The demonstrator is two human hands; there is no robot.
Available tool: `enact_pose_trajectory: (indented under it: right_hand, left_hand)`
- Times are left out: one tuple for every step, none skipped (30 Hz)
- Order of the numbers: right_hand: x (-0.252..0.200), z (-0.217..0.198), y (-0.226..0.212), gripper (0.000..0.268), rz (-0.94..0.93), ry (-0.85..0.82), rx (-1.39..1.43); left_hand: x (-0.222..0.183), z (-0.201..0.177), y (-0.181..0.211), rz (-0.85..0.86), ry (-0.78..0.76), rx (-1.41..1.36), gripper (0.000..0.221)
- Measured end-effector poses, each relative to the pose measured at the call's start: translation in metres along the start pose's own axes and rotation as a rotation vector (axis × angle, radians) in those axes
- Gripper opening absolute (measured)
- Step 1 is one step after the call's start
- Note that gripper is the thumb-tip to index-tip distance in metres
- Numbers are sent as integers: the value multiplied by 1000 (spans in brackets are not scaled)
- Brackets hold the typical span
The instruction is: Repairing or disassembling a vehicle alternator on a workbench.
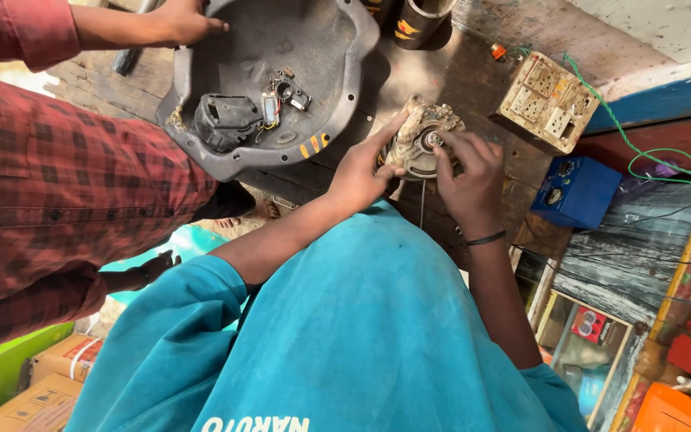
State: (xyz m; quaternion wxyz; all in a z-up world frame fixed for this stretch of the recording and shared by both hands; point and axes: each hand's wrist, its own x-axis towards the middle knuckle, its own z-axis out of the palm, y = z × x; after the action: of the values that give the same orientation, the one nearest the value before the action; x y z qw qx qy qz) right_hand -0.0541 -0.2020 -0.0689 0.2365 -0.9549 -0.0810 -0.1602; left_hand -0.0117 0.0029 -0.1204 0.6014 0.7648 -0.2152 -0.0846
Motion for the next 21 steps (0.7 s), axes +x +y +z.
enact_pose_trajectory:
  right_hand:
    - [-8, 7, 11, 25, 33, 56, 18]
    - [-15, 13, 23, 21, 66, 113, 34]
    - [-13, 7, 13, 21, 62, 110, 31]
    - [-7, 2, 3, 32, 88, 169, 116]
    - [-3, -3, -7, 46, 114, 227, 202]
    - [-1, 6, 4, 46, 110, 221, 205]
    - [1, 16, 16, 52, 26, 197, 307]
    - [-3, 25, 26, 58, -50, 161, 411]
    - [-23, 37, 43, 58, -45, 144, 415]
    - [-28, 54, 61, 56, 124, 115, 486]
    - [-30, 71, 78, 55, 293, 79, 555]
    - [-18, 73, 77, 55, 271, 95, 588]
    - [-6, 77, 78, 55, 227, 83, 674]
    - [-20, 71, 81, 55, 217, 47, 740]
    - [-10, 74, 77, 55, 229, 40, 752]
    - [-7, 68, 76, 51, 262, 43, 704]
    - [-4, 63, 75, 48, 294, 44, 656]
    - [4, 61, 77, 48, 307, 43, 649]
    - [12, 59, 78, 48, 318, 32, 670]
    - [24, 57, 79, 49, 324, 25, 693]
    - [32, 54, 78, 49, 332, 27, 687]
  left_hand:
    - [-2, 2, -5, 7, 26, -23, 93]
    - [-3, 4, -9, 17, 51, -47, 89]
    - [-1, 3, -4, 18, 55, -51, 89]
    - [2, 0, 1, 26, 17, -60, 97]
    - [4, -2, 6, 35, -20, -68, 106]
    - [7, 0, 6, 31, -14, -69, 106]
    - [9, 3, 6, 131, -17, -43, 122]
    - [5, 8, 6, 218, -21, -22, 140]
    - [0, 18, 4, 202, -15, -28, 140]
    - [8, 18, 0, 195, 10, 113, 139]
    - [17, 18, -3, 186, 36, 254, 138]
    - [23, 10, -4, 196, 46, 293, 138]
    - [30, 3, -8, 254, 70, 256, 132]
    - [20, 14, -11, 286, 78, 184, 127]
    - [23, 9, -16, 270, 72, 189, 127]
    - [23, 13, -18, 186, 17, 170, 126]
    - [23, 17, -20, 104, -37, 149, 126]
    - [31, 13, -14, 99, -47, 139, 126]
    - [40, 9, -7, 149, 1, 132, 124]
    - [51, 3, 0, 204, 51, 128, 122]
    - [57, 2, 1, 204, 44, 122, 122]
